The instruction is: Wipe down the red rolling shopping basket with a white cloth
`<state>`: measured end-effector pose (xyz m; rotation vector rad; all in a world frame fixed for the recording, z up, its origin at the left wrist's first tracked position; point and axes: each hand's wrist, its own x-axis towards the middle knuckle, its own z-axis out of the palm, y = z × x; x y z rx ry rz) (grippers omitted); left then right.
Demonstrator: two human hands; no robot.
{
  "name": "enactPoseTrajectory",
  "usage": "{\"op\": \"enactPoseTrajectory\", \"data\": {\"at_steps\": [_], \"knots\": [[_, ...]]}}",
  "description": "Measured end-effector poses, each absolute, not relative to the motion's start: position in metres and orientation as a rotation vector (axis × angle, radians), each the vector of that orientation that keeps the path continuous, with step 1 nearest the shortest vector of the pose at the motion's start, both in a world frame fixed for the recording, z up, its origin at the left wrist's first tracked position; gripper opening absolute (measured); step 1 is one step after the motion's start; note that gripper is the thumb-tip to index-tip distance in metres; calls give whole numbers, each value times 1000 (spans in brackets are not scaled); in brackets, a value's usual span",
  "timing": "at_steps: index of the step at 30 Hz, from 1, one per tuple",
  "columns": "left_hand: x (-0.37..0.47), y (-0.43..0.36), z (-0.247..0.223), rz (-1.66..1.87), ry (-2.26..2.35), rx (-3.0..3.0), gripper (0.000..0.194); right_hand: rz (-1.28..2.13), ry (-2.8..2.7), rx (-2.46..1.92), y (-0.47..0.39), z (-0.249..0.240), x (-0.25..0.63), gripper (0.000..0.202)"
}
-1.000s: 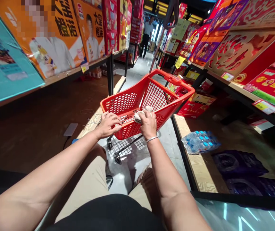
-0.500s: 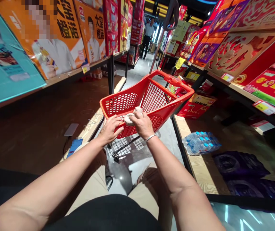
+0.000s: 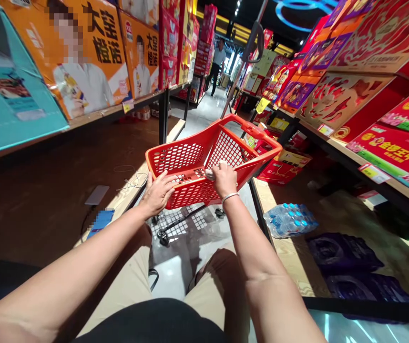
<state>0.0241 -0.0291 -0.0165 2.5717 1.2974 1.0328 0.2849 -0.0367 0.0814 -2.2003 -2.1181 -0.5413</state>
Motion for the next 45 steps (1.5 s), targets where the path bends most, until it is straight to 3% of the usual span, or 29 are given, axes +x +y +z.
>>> {"op": "enactPoseTrajectory", "data": {"at_steps": [7, 11, 21, 26, 31, 35, 40, 45], "knots": [[46, -38, 16, 716, 1659, 2535, 70, -626, -2235, -2066, -53, 71, 215, 39], [45, -39, 13, 692, 1727, 2542, 76, -599, -2359, -1878, -52, 73, 222, 36], [33, -24, -7, 906, 1385, 2588, 71, -596, -1906, -1867, -45, 74, 337, 40], [46, -31, -8, 906, 1384, 2583, 69, -604, -2043, -1690, -49, 49, 275, 32], [44, -33, -8, 863, 1459, 2615, 72, -537, -2295, -1540, -53, 43, 220, 38], [41, -35, -7, 873, 1456, 2634, 66, -562, -2332, -1693, -60, 67, 271, 36], [44, -35, -6, 917, 1432, 2610, 64, -729, -1881, -2058, -64, 103, 376, 32], [46, -34, -8, 969, 1409, 2572, 63, -706, -1716, -1947, -58, 87, 386, 40]]}}
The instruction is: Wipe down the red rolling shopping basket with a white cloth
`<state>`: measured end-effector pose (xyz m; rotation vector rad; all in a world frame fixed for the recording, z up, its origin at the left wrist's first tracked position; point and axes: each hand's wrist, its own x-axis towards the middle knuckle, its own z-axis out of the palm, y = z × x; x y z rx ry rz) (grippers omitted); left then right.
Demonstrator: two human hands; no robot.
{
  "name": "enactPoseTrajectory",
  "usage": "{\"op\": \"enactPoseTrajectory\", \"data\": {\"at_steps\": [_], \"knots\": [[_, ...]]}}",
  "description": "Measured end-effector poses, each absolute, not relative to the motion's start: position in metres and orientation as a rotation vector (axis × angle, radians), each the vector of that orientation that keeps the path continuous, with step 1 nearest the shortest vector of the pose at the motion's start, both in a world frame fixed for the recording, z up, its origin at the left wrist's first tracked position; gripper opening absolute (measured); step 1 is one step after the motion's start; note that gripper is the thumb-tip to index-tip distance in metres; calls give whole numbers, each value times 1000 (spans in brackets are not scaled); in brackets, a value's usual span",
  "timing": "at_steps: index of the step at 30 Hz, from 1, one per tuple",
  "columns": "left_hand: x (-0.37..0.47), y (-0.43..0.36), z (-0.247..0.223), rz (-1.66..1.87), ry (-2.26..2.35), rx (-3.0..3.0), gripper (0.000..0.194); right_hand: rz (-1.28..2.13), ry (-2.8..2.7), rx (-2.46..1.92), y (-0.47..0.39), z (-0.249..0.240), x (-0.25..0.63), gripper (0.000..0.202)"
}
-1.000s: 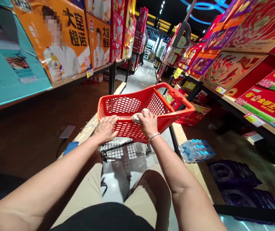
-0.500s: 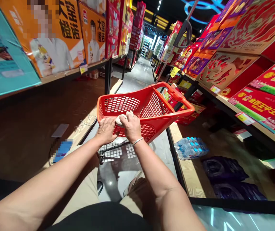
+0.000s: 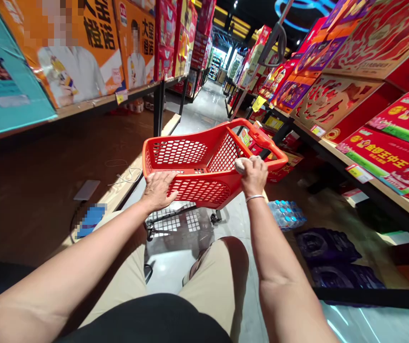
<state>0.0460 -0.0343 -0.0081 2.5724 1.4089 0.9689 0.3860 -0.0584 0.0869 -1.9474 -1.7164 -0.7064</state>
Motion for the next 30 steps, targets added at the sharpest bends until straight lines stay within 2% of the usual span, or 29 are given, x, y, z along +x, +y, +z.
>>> {"op": "enactPoseTrajectory", "data": {"at_steps": [5, 8, 12, 16, 21, 26, 30], "knots": [[46, -35, -11, 926, 1433, 2600, 65, -571, -1893, -1670, -54, 24, 295, 37], [46, -36, -11, 910, 1444, 2599, 65, -531, -1875, -1702, -57, -8, 248, 33], [45, -37, -7, 899, 1438, 2568, 65, -439, -2013, -1836, -69, -49, 228, 32], [45, -37, -5, 917, 1432, 2576, 64, -343, -2248, -1793, -87, -82, 234, 34], [44, -37, -7, 928, 1416, 2586, 65, -369, -2263, -1753, -87, -67, 261, 33], [46, -38, -9, 935, 1428, 2597, 67, -638, -1779, -1719, -66, -17, 302, 20], [47, -38, -11, 940, 1427, 2576, 67, -610, -1684, -1781, -62, -35, 304, 21]]}}
